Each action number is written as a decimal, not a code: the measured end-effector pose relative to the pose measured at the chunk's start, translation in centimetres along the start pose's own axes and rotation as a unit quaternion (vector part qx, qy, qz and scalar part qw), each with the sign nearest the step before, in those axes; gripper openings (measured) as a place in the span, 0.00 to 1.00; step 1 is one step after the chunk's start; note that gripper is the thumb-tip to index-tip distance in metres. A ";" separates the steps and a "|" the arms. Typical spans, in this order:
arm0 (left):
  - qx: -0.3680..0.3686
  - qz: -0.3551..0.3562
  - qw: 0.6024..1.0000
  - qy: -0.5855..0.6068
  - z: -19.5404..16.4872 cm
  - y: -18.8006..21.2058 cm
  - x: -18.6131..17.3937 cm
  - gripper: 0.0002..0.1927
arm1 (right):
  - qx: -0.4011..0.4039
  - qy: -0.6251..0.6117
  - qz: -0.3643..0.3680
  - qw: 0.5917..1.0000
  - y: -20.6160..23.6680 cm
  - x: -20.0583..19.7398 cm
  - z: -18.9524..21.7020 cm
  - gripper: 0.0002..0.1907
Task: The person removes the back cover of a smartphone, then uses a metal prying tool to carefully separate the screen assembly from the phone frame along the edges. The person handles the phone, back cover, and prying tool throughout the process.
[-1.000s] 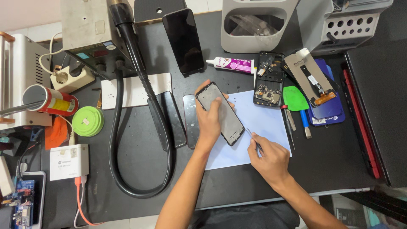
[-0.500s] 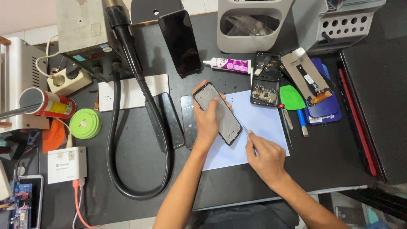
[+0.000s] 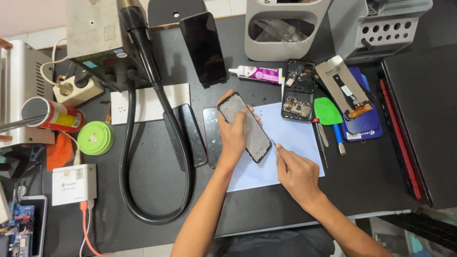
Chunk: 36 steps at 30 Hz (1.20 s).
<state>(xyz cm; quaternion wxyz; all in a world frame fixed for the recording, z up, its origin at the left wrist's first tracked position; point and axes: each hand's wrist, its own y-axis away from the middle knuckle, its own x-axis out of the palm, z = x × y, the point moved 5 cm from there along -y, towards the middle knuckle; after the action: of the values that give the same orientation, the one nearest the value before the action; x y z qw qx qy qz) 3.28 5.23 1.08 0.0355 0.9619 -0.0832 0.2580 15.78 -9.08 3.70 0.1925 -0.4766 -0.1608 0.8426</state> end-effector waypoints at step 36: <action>-0.007 -0.014 1.000 0.006 0.4 -0.3 -0.1 0.28 | -0.036 -0.027 -0.010 0.999 -0.4 -0.4 -0.1 0.07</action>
<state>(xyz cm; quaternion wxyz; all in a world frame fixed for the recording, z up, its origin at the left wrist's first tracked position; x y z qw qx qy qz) 3.47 5.45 0.67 0.0465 0.9611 -0.0712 0.2628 16.17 -8.89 4.12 0.1796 -0.4583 -0.2010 0.8469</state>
